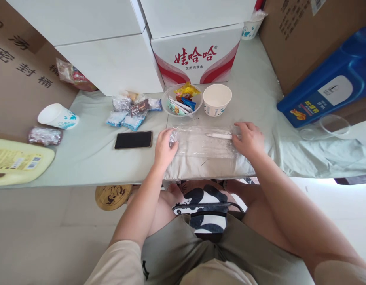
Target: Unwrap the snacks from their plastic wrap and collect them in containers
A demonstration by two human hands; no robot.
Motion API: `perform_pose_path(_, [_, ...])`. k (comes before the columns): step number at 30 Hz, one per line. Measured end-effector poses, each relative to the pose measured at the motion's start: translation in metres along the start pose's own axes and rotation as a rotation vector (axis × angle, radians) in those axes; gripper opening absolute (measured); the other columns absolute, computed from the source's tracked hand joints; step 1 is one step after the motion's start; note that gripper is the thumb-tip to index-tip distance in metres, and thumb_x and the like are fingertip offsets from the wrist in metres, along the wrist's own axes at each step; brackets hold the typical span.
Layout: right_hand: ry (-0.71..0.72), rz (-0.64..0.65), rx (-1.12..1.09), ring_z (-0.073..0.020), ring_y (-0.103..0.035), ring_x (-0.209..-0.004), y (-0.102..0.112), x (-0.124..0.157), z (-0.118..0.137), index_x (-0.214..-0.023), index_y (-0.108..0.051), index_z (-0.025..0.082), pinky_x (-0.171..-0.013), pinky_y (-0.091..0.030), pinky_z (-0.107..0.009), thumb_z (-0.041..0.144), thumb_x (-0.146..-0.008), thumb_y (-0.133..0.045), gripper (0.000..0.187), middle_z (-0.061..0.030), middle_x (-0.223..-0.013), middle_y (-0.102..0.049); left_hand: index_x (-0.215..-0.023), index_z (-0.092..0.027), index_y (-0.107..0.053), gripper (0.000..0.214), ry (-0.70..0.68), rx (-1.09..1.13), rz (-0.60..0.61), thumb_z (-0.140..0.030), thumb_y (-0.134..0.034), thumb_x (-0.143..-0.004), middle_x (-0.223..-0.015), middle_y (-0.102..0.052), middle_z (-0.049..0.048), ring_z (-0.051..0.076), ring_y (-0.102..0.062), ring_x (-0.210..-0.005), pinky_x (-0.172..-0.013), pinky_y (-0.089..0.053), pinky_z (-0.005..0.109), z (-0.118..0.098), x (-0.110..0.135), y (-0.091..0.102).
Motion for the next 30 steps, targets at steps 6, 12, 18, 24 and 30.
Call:
perform_pose_path(6, [0.083, 0.079, -0.049, -0.0394, -0.046, -0.138, -0.006, 0.004, 0.007, -0.136, -0.061, 0.023, -0.102, -0.044, -0.061, 0.021, -0.077, -0.054, 0.060, -0.0171, -0.152, -0.052, -0.132, -0.028, -0.068, 0.047, 0.059, -0.176, 0.115, -0.022, -0.067, -0.086, -0.144, -0.062, 0.0134, 0.040, -0.053, -0.131, -0.106, -0.047, 0.060, 0.001, 0.003, -0.013])
perform_pose_path(12, [0.106, 0.037, -0.084, -0.0398, -0.048, -0.138, -0.004, 0.005, 0.009, -0.132, -0.061, 0.024, -0.101, -0.046, -0.061, 0.022, -0.078, -0.055, 0.055, -0.0168, -0.150, -0.054, -0.121, -0.024, -0.073, 0.041, 0.054, -0.104, 0.077, -0.016, -0.070, -0.081, -0.122, -0.073, 0.0108, 0.035, -0.062, -0.120, -0.104, -0.049, 0.052, 0.003, 0.000, -0.008])
perform_pose_path(18, [0.148, 0.002, -0.130, -0.0362, -0.052, -0.136, 0.003, 0.004, 0.015, -0.130, -0.062, 0.018, -0.107, -0.045, -0.058, 0.020, -0.080, -0.051, 0.051, -0.0201, -0.147, -0.055, -0.108, -0.020, -0.072, 0.033, 0.022, 0.173, 0.121, -0.007, -0.058, -0.081, -0.105, -0.075, 0.0082, 0.022, -0.071, -0.100, -0.095, -0.056, 0.039, -0.004, 0.001, -0.007])
perform_pose_path(24, [0.376, 0.059, -0.243, -0.0342, -0.051, -0.140, 0.003, 0.015, 0.050, -0.136, -0.059, 0.017, -0.116, -0.041, -0.056, 0.014, -0.077, -0.052, 0.060, -0.0183, -0.148, -0.055, -0.103, -0.019, -0.067, 0.025, 0.192, 0.641, 0.361, -0.015, -0.059, -0.079, -0.084, -0.073, 0.0038, 0.016, -0.072, -0.078, -0.073, -0.058, 0.029, -0.006, 0.016, -0.021])
perform_pose_path(30, [0.710, 0.418, -0.352, -0.0360, -0.032, -0.154, -0.037, 0.050, 0.107, -0.153, -0.045, 0.020, -0.122, -0.031, -0.063, 0.014, -0.073, -0.055, 0.081, -0.0140, -0.159, -0.047, -0.090, -0.020, -0.064, 0.019, 0.200, 0.808, 0.621, -0.026, -0.070, -0.073, -0.076, -0.068, 0.0012, 0.015, -0.069, -0.070, -0.069, -0.057, 0.029, -0.024, 0.029, -0.025])
Point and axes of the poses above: each hand's wrist, its own x-axis away from the middle knuckle, its own y-axis out of the back of the hand, z = x × y, the point moved 8 cm from there along -x, towards the middle knuckle
